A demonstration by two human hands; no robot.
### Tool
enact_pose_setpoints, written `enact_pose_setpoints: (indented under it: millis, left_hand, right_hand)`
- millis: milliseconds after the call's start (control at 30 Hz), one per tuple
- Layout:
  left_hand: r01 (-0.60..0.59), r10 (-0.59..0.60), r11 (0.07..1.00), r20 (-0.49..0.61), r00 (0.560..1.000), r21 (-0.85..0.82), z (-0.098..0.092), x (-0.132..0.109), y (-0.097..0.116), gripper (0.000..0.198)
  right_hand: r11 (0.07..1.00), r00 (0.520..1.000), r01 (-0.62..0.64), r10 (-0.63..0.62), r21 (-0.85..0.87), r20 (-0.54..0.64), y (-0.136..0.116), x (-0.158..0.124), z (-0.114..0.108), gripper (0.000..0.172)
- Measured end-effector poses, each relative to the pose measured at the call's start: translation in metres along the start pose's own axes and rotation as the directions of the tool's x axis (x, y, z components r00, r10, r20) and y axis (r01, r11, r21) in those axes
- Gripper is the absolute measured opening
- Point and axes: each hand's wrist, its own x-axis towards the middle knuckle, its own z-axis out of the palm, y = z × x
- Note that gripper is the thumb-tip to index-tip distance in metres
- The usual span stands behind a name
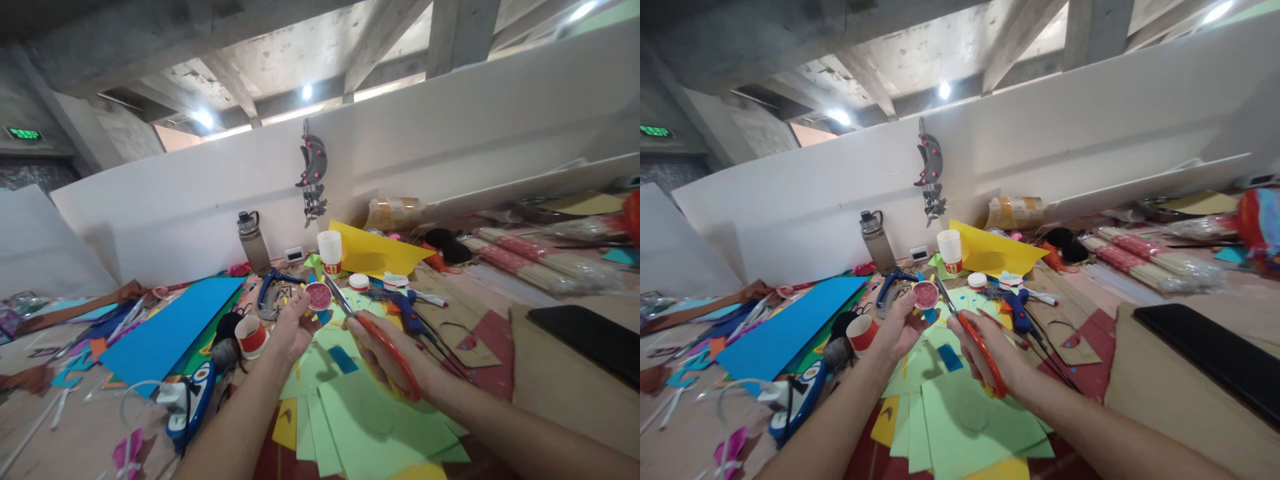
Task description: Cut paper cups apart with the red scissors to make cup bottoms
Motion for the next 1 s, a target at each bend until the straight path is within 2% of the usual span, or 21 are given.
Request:
enact_pose_setpoints:
  millis: [100,200,300,367,467,533,633,700,767,800,867,900,933,1000]
  left_hand:
    - [0.002,-0.002,1.000,-0.013,1.000,-0.009,-0.001,0.002,-0.001,0.021]
    - [-0.030,0.028,0.999,-0.063,0.998,-0.027,-0.004,0.005,0.002,0.018]
    - [-0.084,0.075,0.994,-0.135,0.988,-0.063,-0.006,0.008,0.010,0.012]
    - [-0.121,0.103,0.988,-0.173,0.980,-0.099,-0.006,0.008,0.018,0.007]
    - [-0.153,0.138,0.985,-0.164,0.977,-0.085,-0.003,0.008,0.027,0.006]
    - [-0.144,0.133,0.987,-0.149,0.980,-0.065,-0.002,0.007,0.029,0.010]
    - [-0.095,0.088,0.994,-0.138,0.987,-0.045,-0.001,0.006,0.029,0.016]
    - [-0.048,0.044,0.998,-0.113,0.993,-0.038,-0.001,0.005,0.029,0.021]
    - [-0.013,0.009,0.999,-0.094,0.996,-0.044,0.000,0.004,0.028,0.024]
    - [-0.004,-0.001,0.999,-0.094,0.996,-0.050,0.000,0.003,0.028,0.024]
    - [0.008,-0.013,0.998,-0.097,0.995,-0.055,0.001,0.003,0.028,0.024]
    - [0.010,-0.015,0.999,-0.097,0.995,-0.053,0.001,0.003,0.028,0.024]
    - [0.010,-0.015,0.999,-0.095,0.995,-0.052,0.001,0.003,0.028,0.023]
    - [0.012,-0.016,0.999,-0.087,0.996,-0.051,0.001,0.002,0.028,0.024]
  right_hand:
    - [0.999,0.998,-0.053,0.053,-0.011,-0.024,-0.002,-0.002,0.002,0.043]
    - [0.999,1.000,-0.016,0.015,-0.049,-0.027,0.000,0.003,-0.002,0.043]
    - [0.966,0.997,-0.055,0.040,-0.253,-0.061,0.004,0.011,-0.011,0.036]
    - [0.850,0.993,-0.048,-0.014,-0.524,-0.114,0.005,0.015,-0.017,0.028]
    - [0.532,0.979,-0.002,-0.170,-0.847,-0.109,0.007,0.013,-0.016,0.024]
    - [0.369,0.985,-0.015,-0.156,-0.929,-0.078,0.009,0.009,-0.011,0.027]
    - [0.226,0.989,0.038,-0.146,-0.973,0.005,0.004,0.002,-0.004,0.027]
    - [0.225,0.975,0.099,-0.215,-0.969,0.049,-0.006,0.002,-0.009,0.029]
    - [0.313,0.940,0.137,-0.340,-0.940,0.024,-0.020,0.009,-0.027,0.032]
    - [0.364,0.906,0.133,-0.422,-0.922,-0.036,-0.026,0.016,-0.040,0.034]
    - [0.350,0.791,0.043,-0.584,-0.936,-0.182,-0.032,0.037,-0.072,0.039]
    - [0.347,0.747,-0.027,-0.616,-0.937,-0.250,-0.031,0.049,-0.088,0.045]
    - [0.350,0.734,-0.099,-0.606,-0.932,-0.306,-0.027,0.062,-0.103,0.053]
    - [0.359,0.768,-0.215,-0.512,-0.908,-0.385,-0.011,0.085,-0.126,0.066]
